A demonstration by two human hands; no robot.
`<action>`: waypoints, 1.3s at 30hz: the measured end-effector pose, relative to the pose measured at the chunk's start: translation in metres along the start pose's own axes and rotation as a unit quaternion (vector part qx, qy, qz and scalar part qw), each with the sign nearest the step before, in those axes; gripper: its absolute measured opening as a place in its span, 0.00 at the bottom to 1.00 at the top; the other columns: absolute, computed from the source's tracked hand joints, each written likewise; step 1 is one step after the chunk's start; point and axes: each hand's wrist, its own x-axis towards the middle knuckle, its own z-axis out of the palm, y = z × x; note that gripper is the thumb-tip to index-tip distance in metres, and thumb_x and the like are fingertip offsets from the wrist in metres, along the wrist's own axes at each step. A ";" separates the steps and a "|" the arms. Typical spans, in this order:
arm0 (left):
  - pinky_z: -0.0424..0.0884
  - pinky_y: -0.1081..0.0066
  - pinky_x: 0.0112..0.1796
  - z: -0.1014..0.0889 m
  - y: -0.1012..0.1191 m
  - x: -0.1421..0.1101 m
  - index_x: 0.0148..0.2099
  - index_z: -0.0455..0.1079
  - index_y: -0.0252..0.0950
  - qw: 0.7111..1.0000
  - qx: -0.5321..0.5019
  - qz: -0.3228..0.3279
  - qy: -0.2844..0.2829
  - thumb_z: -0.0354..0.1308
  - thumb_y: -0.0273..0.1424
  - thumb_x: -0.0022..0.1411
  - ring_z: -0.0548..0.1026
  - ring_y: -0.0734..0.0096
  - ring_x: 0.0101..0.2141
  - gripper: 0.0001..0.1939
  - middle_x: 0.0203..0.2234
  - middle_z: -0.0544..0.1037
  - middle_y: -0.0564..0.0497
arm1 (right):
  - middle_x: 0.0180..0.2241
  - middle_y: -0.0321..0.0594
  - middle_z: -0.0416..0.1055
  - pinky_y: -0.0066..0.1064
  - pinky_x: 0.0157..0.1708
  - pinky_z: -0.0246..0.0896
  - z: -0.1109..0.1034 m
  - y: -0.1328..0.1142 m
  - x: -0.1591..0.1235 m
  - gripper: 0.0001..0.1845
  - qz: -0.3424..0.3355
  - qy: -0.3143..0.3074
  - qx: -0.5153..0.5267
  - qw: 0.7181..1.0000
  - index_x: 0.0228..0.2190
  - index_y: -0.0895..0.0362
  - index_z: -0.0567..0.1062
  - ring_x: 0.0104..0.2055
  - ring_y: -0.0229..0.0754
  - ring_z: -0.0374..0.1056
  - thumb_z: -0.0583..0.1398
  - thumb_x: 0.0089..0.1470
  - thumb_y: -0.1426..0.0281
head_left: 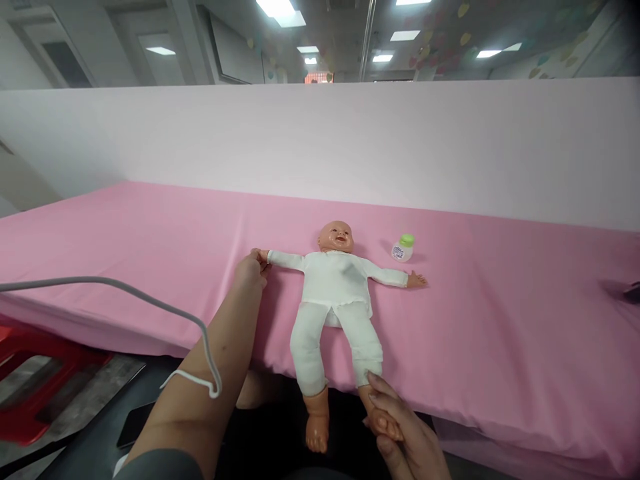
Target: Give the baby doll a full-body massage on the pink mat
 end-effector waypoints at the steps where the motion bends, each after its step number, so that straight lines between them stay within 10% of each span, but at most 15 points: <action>1: 0.82 0.58 0.40 0.000 0.000 0.000 0.30 0.69 0.40 1.000 0.002 -0.008 0.004 0.63 0.30 0.62 0.80 0.61 0.32 0.08 0.22 0.71 0.52 | 0.64 0.50 0.72 0.35 0.43 0.83 0.000 0.002 0.000 0.23 -0.011 -0.010 -0.002 1.000 0.61 0.48 0.73 0.62 0.56 0.73 0.59 0.69 0.55; 6: 0.81 0.63 0.40 -0.002 0.003 -0.008 0.33 0.70 0.38 0.999 -0.001 -0.027 0.020 0.61 0.28 0.62 0.79 0.67 0.31 0.05 0.25 0.73 0.53 | 0.64 0.51 0.72 0.36 0.41 0.83 0.004 -0.003 0.000 0.23 0.014 0.021 0.018 1.000 0.59 0.49 0.75 0.63 0.58 0.72 0.59 0.69 0.54; 16: 0.75 0.61 0.55 0.014 0.007 -0.079 0.54 0.77 0.39 0.952 0.089 0.247 -0.159 0.61 0.40 0.70 0.79 0.60 0.54 0.15 0.53 0.81 0.44 | 0.62 0.52 0.74 0.37 0.41 0.84 -0.028 -0.027 0.045 0.23 -0.029 0.007 -0.031 0.999 0.60 0.50 0.74 0.61 0.60 0.74 0.63 0.67 0.60; 28: 0.74 0.60 0.60 0.020 -0.007 -0.117 0.58 0.78 0.45 0.709 0.385 0.434 -0.401 0.59 0.35 0.71 0.78 0.61 0.58 0.16 0.57 0.82 0.50 | 0.67 0.51 0.68 0.51 0.55 0.77 -0.007 -0.025 0.115 0.22 -0.018 -0.004 -0.015 1.000 0.60 0.50 0.75 0.66 0.58 0.69 0.64 0.66 0.67; 33: 0.74 0.60 0.59 0.020 -0.009 -0.114 0.59 0.78 0.46 0.712 0.386 0.435 -0.394 0.60 0.34 0.71 0.79 0.60 0.58 0.16 0.57 0.82 0.50 | 0.67 0.51 0.68 0.47 0.52 0.80 -0.004 -0.017 0.126 0.21 -0.036 -0.014 0.000 0.999 0.59 0.50 0.75 0.66 0.58 0.69 0.64 0.66 0.66; 39: 0.78 0.64 0.47 0.020 -0.006 -0.108 0.56 0.80 0.45 0.802 0.343 0.373 -0.316 0.62 0.32 0.66 0.83 0.63 0.43 0.17 0.44 0.86 0.51 | 0.69 0.50 0.65 0.43 0.45 0.83 -0.020 -0.019 0.101 0.23 -0.016 -0.021 0.025 0.999 0.62 0.48 0.72 0.62 0.58 0.73 0.63 0.67 0.63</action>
